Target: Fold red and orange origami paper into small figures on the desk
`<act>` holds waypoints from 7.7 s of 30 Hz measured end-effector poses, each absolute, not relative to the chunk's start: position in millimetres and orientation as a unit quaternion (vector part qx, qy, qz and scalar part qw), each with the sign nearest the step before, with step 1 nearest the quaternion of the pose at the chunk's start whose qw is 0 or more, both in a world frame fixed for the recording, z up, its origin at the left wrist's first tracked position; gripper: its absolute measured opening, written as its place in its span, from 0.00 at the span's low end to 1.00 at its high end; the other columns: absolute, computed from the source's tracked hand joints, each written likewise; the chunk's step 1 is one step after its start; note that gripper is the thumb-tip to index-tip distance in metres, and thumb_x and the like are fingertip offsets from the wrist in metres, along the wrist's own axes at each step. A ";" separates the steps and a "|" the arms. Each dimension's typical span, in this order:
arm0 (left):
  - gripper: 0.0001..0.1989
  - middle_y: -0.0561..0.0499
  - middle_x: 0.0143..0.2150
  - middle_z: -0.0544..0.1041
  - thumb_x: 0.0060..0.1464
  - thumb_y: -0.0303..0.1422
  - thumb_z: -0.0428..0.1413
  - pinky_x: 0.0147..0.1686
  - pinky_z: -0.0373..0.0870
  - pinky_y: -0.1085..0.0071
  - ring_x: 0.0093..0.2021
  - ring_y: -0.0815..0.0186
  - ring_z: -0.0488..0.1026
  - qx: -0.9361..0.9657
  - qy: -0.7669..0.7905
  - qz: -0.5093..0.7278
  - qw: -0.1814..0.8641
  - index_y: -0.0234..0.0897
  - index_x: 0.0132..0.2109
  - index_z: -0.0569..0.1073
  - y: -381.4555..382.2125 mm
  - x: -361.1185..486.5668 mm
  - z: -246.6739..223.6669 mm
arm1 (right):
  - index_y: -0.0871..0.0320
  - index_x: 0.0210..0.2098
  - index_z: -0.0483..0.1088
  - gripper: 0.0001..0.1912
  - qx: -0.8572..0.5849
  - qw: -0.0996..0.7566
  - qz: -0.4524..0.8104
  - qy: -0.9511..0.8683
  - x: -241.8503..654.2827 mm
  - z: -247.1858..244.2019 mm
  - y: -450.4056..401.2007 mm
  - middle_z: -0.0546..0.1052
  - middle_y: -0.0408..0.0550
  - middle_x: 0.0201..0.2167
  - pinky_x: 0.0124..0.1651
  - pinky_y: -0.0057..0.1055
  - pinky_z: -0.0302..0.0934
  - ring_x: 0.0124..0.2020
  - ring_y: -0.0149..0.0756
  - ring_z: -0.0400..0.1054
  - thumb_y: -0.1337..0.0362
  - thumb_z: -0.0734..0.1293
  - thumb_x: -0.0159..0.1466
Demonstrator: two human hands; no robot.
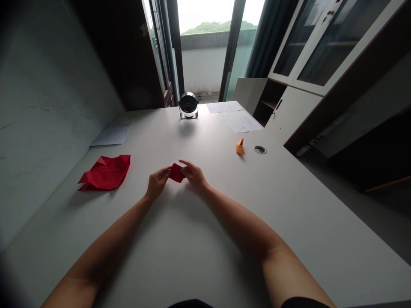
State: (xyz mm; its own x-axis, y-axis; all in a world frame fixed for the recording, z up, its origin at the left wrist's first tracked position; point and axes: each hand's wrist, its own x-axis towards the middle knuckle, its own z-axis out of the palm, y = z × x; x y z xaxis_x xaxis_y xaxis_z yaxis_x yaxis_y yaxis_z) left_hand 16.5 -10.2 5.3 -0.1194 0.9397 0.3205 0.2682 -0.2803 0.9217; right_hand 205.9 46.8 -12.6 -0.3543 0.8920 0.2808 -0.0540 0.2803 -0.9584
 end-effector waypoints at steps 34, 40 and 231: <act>0.16 0.49 0.32 0.81 0.61 0.45 0.56 0.33 0.70 0.71 0.32 0.64 0.75 0.600 0.548 0.510 0.283 0.37 0.38 0.81 -12.4 14.4 8.8 | 0.57 0.32 0.75 0.13 -0.391 0.391 0.334 -0.763 207.5 -2.8 38.0 0.76 0.41 0.24 0.30 0.26 0.55 0.24 0.29 0.63 0.56 0.66 0.66; 0.17 0.50 0.32 0.79 0.62 0.45 0.54 0.32 0.69 0.72 0.32 0.65 0.74 0.606 0.561 0.487 0.284 0.36 0.38 0.79 -9.7 11.1 5.8 | 0.58 0.30 0.73 0.13 -0.381 0.384 0.362 -0.759 209.7 -3.7 40.5 0.74 0.41 0.23 0.29 0.26 0.54 0.24 0.28 0.61 0.56 0.65 0.65; 0.11 0.50 0.30 0.80 0.58 0.42 0.59 0.30 0.66 0.71 0.29 0.65 0.71 0.658 0.510 0.485 0.267 0.40 0.37 0.81 -12.7 16.7 10.1 | 0.57 0.33 0.76 0.18 -0.355 0.427 0.430 -0.712 210.0 -1.8 44.3 0.78 0.46 0.28 0.34 0.30 0.62 0.29 0.34 0.68 0.47 0.69 0.63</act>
